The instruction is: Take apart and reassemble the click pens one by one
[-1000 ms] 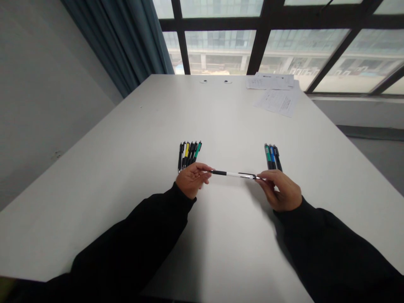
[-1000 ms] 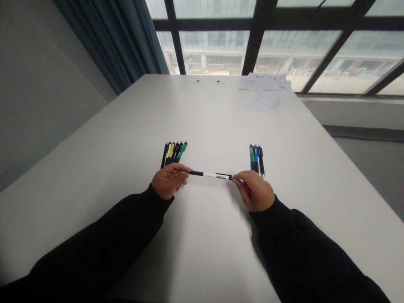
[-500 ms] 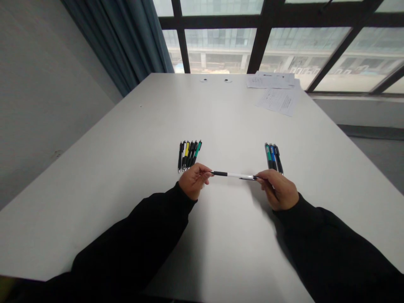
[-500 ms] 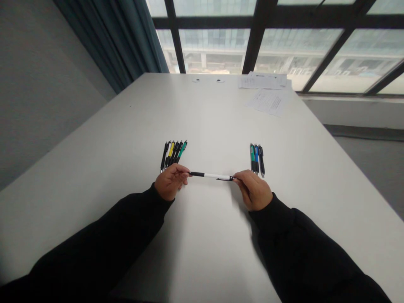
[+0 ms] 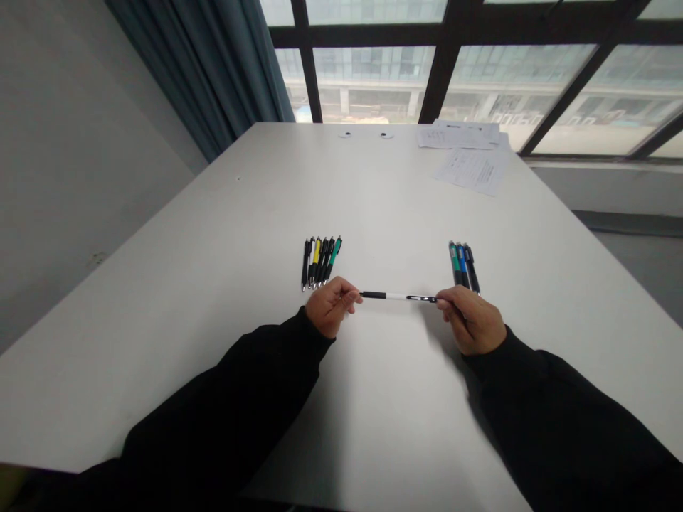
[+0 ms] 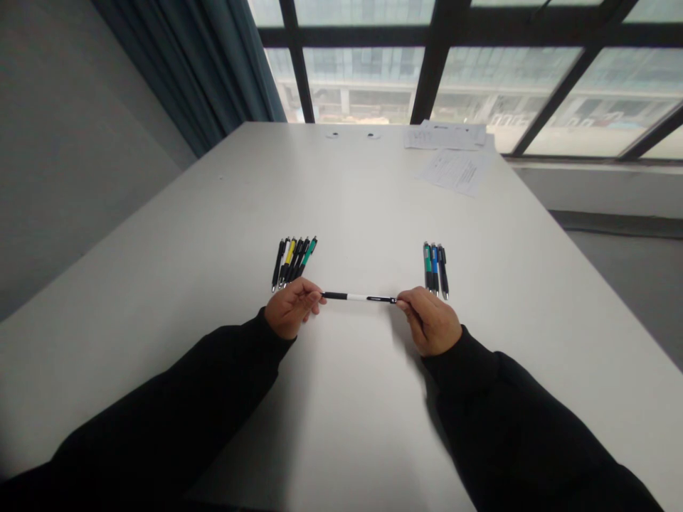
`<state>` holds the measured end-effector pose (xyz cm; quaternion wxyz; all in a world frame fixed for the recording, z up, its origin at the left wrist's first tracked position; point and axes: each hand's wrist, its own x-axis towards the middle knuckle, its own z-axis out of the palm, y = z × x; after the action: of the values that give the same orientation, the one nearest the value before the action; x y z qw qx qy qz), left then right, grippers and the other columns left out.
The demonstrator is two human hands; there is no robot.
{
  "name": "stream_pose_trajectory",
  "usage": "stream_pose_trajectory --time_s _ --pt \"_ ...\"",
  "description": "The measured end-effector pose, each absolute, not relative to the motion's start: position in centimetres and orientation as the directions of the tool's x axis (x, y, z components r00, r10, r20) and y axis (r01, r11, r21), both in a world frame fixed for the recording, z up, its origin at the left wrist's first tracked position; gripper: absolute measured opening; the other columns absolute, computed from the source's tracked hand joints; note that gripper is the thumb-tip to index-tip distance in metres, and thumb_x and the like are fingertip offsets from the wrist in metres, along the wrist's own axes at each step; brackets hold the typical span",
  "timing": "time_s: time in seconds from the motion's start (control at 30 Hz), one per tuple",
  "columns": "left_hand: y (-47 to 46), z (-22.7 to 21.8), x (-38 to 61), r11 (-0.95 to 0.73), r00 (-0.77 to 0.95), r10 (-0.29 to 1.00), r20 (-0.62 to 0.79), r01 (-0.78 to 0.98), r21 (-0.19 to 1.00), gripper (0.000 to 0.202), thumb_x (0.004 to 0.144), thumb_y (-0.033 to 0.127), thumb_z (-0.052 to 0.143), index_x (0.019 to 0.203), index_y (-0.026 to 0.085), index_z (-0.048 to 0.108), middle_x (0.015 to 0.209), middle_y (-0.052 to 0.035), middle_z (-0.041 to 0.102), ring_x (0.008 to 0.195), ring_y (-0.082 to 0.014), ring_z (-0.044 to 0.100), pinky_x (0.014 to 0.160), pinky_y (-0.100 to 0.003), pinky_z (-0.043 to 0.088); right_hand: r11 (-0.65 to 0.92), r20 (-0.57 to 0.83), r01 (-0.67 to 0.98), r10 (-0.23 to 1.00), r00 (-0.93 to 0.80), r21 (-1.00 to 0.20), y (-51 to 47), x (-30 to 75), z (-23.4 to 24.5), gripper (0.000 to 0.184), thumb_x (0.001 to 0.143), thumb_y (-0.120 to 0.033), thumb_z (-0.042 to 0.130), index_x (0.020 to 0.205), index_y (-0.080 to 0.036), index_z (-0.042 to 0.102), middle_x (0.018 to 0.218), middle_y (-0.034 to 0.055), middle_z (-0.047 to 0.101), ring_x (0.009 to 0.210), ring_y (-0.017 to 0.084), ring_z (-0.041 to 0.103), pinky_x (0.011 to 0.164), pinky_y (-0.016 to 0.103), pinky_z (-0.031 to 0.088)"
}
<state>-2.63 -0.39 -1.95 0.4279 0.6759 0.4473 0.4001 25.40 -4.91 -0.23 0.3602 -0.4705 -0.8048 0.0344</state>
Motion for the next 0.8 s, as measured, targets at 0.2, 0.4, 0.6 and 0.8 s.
stream_pose_trajectory --time_s 0.2,0.4,0.6,0.8 --pt "-0.45 -1.74 -2.68 -0.231 0.289 0.945 0.151 0.268 0.935 0.037 0.089 0.050 0.050 0.079 0.015 0.058 0.059 -0.0004 0.062 0.044 -0.0073 0.048 0.043 -0.019 0.036 0.553 0.546 0.735 0.783 -0.298 -0.393 -4.92 25.43 -0.16 0.014 0.094 -0.021 0.045 0.088 -0.020 0.057 0.068 0.0024 0.058 0.060 0.015 0.055 0.056 0.028 0.042" --pt "-0.50 -1.47 -2.73 -0.249 0.309 0.939 0.151 0.307 0.919 0.037 0.091 0.047 0.047 0.078 0.015 0.060 0.056 -0.0003 0.060 0.043 -0.0077 0.047 0.043 -0.019 0.036 0.547 0.529 0.731 0.795 -0.299 -0.409 -4.96 25.47 -0.20 0.017 0.095 -0.022 0.043 0.085 -0.019 0.056 0.067 0.0021 0.056 0.060 0.015 0.055 0.057 0.027 0.041" --pt "-0.59 -1.33 -2.80 -0.238 0.327 0.936 0.131 0.314 0.919 0.039 0.092 0.048 0.045 0.077 0.015 0.060 0.057 -0.0009 0.061 0.044 -0.0076 0.047 0.043 -0.019 0.036 0.530 0.519 0.733 0.807 -0.282 -0.427 -5.05 25.34 -0.09 0.022 0.096 -0.023 0.041 0.080 -0.020 0.054 0.065 0.0019 0.055 0.058 0.015 0.053 0.056 0.027 0.040" --pt "-0.64 -1.21 -2.60 -0.225 0.327 0.937 0.123 0.295 0.929 0.041 0.091 0.049 0.046 0.074 0.015 0.059 0.055 -0.0003 0.060 0.042 -0.0072 0.047 0.043 -0.019 0.037 0.529 0.508 0.714 0.815 -0.277 -0.459 -5.09 25.37 0.15 0.022 0.096 -0.023 0.041 0.078 -0.020 0.054 0.065 0.0015 0.055 0.058 0.015 0.054 0.057 0.027 0.040"
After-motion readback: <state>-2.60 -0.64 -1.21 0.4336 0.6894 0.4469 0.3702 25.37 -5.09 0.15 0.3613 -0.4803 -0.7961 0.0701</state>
